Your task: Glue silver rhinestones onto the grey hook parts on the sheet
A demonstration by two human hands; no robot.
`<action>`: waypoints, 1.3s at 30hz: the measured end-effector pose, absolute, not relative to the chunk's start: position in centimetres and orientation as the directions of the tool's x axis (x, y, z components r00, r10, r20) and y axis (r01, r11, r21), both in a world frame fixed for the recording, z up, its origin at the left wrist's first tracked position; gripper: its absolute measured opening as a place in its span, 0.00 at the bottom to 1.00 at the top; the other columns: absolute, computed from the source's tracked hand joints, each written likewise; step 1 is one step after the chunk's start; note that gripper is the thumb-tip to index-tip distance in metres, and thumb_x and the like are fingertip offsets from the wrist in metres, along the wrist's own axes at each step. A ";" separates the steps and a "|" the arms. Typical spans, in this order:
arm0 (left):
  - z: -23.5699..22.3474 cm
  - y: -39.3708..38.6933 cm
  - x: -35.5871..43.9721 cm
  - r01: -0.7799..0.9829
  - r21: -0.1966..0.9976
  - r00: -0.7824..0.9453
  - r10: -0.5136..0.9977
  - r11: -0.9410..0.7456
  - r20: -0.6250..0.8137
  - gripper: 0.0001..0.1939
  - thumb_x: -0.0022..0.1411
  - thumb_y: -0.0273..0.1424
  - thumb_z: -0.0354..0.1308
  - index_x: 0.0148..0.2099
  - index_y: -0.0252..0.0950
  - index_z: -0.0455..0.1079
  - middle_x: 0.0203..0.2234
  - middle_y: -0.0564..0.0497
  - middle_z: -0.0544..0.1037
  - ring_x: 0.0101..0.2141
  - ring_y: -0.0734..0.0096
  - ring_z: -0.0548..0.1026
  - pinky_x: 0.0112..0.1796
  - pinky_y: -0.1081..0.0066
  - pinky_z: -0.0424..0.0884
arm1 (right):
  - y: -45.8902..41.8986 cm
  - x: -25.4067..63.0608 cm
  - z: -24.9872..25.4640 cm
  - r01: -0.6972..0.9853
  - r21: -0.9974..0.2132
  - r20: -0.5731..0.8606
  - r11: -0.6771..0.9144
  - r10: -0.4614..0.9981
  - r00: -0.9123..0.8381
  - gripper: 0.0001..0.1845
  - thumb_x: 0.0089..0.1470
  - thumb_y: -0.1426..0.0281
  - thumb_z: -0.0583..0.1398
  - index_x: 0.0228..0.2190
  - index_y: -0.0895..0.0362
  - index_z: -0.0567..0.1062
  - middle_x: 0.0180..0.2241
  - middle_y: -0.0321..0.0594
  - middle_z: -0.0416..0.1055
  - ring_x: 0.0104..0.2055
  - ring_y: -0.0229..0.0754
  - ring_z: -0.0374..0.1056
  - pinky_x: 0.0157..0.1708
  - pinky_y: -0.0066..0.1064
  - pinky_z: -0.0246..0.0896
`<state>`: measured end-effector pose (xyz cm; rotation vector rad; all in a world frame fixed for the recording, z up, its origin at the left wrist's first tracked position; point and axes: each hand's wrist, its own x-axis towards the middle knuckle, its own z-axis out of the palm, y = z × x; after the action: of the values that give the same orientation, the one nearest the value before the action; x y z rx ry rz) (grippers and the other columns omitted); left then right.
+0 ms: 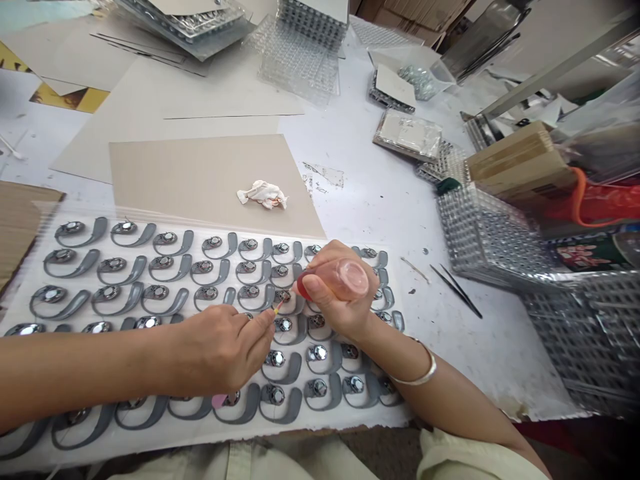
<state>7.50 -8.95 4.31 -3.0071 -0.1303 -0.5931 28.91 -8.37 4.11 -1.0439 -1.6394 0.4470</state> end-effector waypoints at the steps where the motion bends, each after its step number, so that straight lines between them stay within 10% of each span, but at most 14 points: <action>1: 4.3 -8.9 7.5 0.095 -0.062 0.924 0.064 -0.994 0.378 0.15 0.56 0.13 0.48 0.45 0.19 0.69 0.39 0.31 0.78 0.28 0.61 0.79 0.19 0.69 0.74 | -8.4 28.9 4.2 0.404 -0.735 0.587 0.545 0.809 -0.025 0.08 0.49 0.71 0.63 0.23 0.55 0.69 0.21 0.35 0.68 0.23 0.37 0.63 0.22 0.32 0.61; 39: 3.1 -7.0 6.6 0.061 0.295 0.917 0.171 -0.953 0.360 0.21 0.53 0.18 0.51 0.51 0.24 0.60 0.43 0.37 0.76 0.29 0.70 0.76 0.23 0.72 0.74 | -8.6 29.1 4.6 0.380 -0.660 0.652 0.648 0.745 -0.137 0.06 0.46 0.71 0.64 0.25 0.55 0.70 0.20 0.36 0.68 0.21 0.38 0.62 0.19 0.33 0.61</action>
<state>6.58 -7.02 3.10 -3.3500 -0.2070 -0.6723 29.13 -8.62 4.62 -0.9131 -1.7502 0.4081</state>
